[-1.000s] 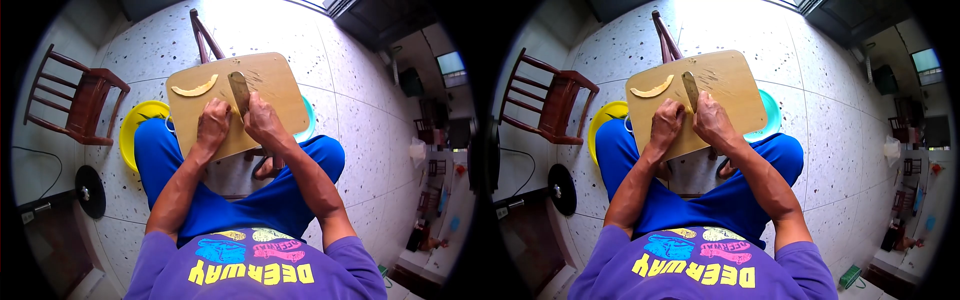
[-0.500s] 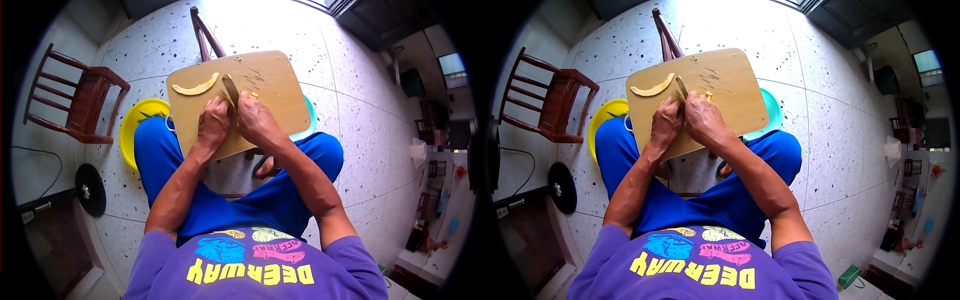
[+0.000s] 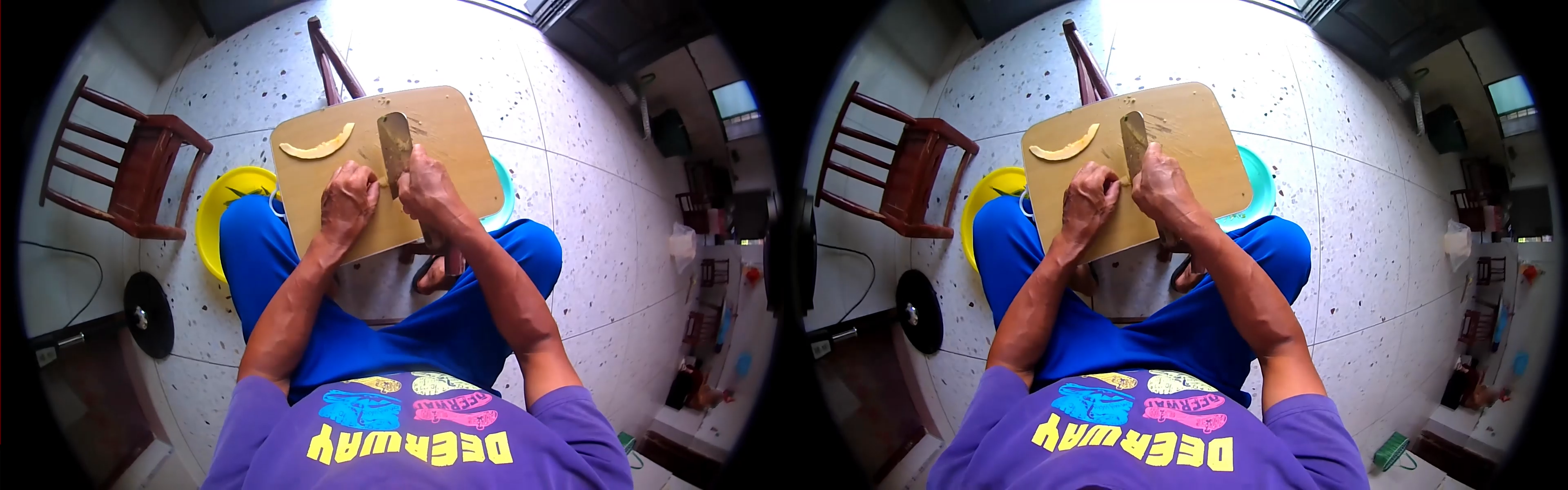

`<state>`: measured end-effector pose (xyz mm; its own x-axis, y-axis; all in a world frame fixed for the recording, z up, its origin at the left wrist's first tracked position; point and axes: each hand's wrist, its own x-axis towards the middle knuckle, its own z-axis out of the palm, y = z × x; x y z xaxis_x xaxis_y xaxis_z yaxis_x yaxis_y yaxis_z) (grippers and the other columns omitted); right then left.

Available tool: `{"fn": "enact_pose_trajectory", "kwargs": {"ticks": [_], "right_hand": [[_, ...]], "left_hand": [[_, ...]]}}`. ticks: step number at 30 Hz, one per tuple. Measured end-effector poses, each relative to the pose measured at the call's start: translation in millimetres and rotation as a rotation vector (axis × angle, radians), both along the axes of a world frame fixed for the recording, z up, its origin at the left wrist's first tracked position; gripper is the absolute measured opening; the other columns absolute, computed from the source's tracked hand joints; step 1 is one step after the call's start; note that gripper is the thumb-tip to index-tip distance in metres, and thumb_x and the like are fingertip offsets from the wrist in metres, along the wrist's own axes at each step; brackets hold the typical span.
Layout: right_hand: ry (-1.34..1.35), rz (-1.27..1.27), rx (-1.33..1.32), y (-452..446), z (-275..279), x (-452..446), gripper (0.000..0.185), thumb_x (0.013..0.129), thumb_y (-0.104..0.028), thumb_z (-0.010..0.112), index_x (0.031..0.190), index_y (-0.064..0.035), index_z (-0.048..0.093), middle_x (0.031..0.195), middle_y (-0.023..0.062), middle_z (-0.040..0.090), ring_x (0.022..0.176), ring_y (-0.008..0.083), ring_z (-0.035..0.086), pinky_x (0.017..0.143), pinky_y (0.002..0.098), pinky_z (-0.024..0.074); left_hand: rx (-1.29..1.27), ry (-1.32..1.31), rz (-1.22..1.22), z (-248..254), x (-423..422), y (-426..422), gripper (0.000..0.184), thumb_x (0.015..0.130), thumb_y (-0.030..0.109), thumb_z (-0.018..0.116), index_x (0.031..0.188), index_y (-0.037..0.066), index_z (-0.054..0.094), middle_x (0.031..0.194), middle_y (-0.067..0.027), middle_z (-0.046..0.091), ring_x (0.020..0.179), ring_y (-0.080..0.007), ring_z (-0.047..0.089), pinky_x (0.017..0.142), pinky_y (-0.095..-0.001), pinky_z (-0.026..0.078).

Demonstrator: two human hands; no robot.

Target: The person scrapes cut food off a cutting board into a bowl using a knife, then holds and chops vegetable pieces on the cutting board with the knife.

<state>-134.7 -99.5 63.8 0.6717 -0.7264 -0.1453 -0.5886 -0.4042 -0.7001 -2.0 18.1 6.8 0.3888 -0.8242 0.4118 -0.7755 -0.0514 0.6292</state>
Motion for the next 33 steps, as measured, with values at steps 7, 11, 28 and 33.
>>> {"fn": "enact_pose_trajectory", "kwargs": {"ticks": [7, 11, 28, 33], "right_hand": [[-0.119, 0.098, -0.265, 4.8, -3.8, -3.0, 0.018, 0.092, -0.002, 0.056, 0.103, 0.0104, 0.048, 0.08, 0.037, 0.066, 0.081, 0.0556, 0.068, 0.074, 0.0594, 0.0565], [-0.211, 0.112, -0.229, 12.1, -4.4, -12.0, 0.016, 0.093, 0.0, 0.053, 0.106, 0.0088, 0.048, 0.086, 0.0386, 0.064, 0.087, 0.0586, 0.064, 0.079, 0.062, 0.0511], [-0.152, -0.002, -0.066, -5.5, -1.4, 8.8, 0.023, 0.094, -0.007, 0.057, 0.112, 0.0065, 0.053, 0.077, 0.0347, 0.066, 0.068, 0.0466, 0.069, 0.063, 0.0531, 0.0555], [-0.262, 0.03, -0.297, -14.3, 16.6, -18.8, 0.019, 0.096, -0.008, 0.058, 0.111, 0.0031, 0.058, 0.087, 0.0328, 0.069, 0.082, 0.0505, 0.07, 0.074, 0.0551, 0.0555]], "left_hand": [[-0.005, -0.025, 0.022, 1.9, -2.0, -2.9, 0.005, 0.09, 0.007, 0.073, 0.089, 0.002, 0.071, 0.089, -0.0164, 0.066, 0.088, -0.0379, 0.068, 0.08, -0.047, 0.056], [0.025, -0.035, 0.026, -0.1, -1.1, -3.9, 0.008, 0.091, 0.011, 0.073, 0.09, 0.003, 0.071, 0.092, -0.0159, 0.066, 0.09, -0.0373, 0.067, 0.08, -0.0471, 0.056], [0.024, -0.031, 0.005, -1.5, -2.5, -4.7, 0.01, 0.092, 0.013, 0.074, 0.091, 0.003, 0.071, 0.091, -0.0165, 0.066, 0.088, -0.0385, 0.067, 0.079, -0.0468, 0.055], [0.053, 0.007, 0.004, 1.9, -1.7, -3.2, 0.01, 0.094, 0.012, 0.075, 0.094, 0.004, 0.071, 0.094, -0.016, 0.067, 0.092, -0.0374, 0.068, 0.082, -0.0471, 0.056]]}}
